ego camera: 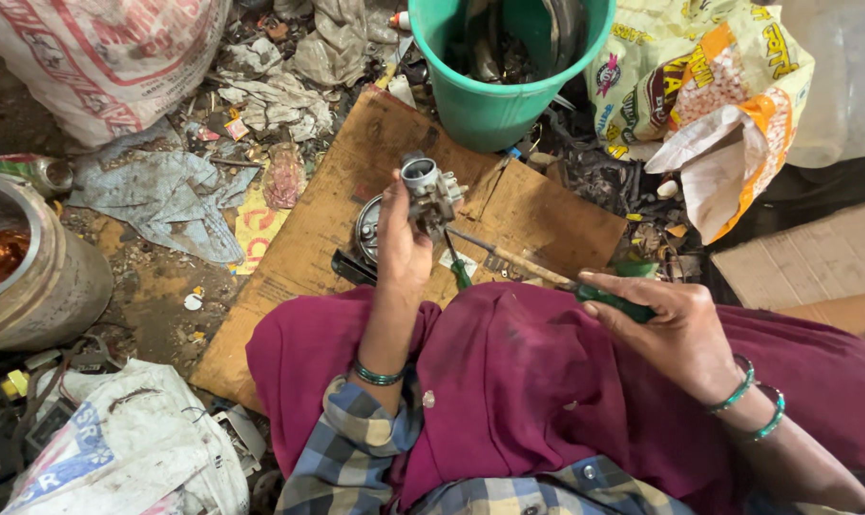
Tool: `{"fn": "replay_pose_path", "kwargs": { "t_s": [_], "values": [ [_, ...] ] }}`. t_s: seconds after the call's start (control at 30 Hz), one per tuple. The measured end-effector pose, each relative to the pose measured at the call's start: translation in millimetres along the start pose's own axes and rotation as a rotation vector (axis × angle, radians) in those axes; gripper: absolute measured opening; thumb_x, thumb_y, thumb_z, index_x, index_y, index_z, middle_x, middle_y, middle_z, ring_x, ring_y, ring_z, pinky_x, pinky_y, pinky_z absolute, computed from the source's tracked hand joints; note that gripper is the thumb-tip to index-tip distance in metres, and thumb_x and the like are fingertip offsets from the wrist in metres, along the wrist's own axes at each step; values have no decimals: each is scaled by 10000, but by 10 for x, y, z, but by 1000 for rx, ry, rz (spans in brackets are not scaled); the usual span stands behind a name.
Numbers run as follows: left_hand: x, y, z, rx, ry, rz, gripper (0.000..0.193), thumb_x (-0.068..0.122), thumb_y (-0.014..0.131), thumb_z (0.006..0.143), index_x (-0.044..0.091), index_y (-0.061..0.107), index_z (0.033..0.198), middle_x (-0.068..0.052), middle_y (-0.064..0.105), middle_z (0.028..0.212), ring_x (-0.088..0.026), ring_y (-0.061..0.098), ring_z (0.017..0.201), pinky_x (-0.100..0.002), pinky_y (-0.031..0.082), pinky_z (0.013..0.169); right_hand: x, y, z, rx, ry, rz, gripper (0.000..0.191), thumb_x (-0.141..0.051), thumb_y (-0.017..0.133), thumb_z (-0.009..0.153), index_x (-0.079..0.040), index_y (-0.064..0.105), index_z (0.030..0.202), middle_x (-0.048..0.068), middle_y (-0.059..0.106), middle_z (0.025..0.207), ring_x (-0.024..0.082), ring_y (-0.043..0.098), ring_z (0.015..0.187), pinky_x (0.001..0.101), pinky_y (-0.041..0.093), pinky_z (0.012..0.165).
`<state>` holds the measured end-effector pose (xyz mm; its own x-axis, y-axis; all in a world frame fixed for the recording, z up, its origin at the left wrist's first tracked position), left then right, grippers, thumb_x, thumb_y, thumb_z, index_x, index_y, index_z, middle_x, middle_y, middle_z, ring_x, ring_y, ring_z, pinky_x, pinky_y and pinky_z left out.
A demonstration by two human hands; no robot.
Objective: The person sits on the ground holding a small metal engine component and uses a screwdriver to work on it, repeatedly repositioning the part and driving the screwdriver into different points on the casting while turning the part over between passes.
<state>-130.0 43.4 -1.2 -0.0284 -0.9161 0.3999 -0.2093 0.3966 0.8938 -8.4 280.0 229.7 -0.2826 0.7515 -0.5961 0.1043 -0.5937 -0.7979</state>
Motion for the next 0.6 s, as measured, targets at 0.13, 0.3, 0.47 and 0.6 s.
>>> {"fn": "replay_pose_path", "kwargs": {
  "t_s": [0.13,0.3,0.47,0.6],
  "values": [
    [30,59,-2,-32,41,59,275,348,559,1055,98,574,1170,-101,713,1096,-216,719,972,-453,634,852,38,48,24,-11,47,-9,386,-147,826,795,-91,769,1173,89,804,1051,128,782,796,284,589,689],
    [18,-42,25,77,93,136,261,320,637,1050,111,564,1189,-19,665,1076,-122,634,953,-300,520,784,12,50,32,2,-7,16,379,-143,812,814,-78,757,1183,94,800,1081,121,779,853,276,593,730],
    [4,-34,26,115,100,156,291,329,649,1039,101,558,1195,-20,670,1077,-121,640,963,-305,527,800,65,52,29,-1,62,14,388,-138,816,812,-77,761,1191,95,809,992,101,759,799,274,587,700],
    [9,6,-20,141,39,156,305,329,640,1010,120,575,1222,-10,679,1090,-116,657,969,-297,549,781,46,56,46,23,38,27,380,-132,812,824,-64,754,1193,98,806,983,97,746,797,274,584,703]
  ]
}}
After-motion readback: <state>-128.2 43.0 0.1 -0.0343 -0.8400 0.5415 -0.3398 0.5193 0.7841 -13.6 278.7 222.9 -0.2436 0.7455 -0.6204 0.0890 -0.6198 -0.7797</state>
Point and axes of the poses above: each hand's wrist, its own z-axis towards the middle knuckle, its own y-axis out of the palm, x = y × z, the point moved 7 cm from there along z, towards the middle knuckle
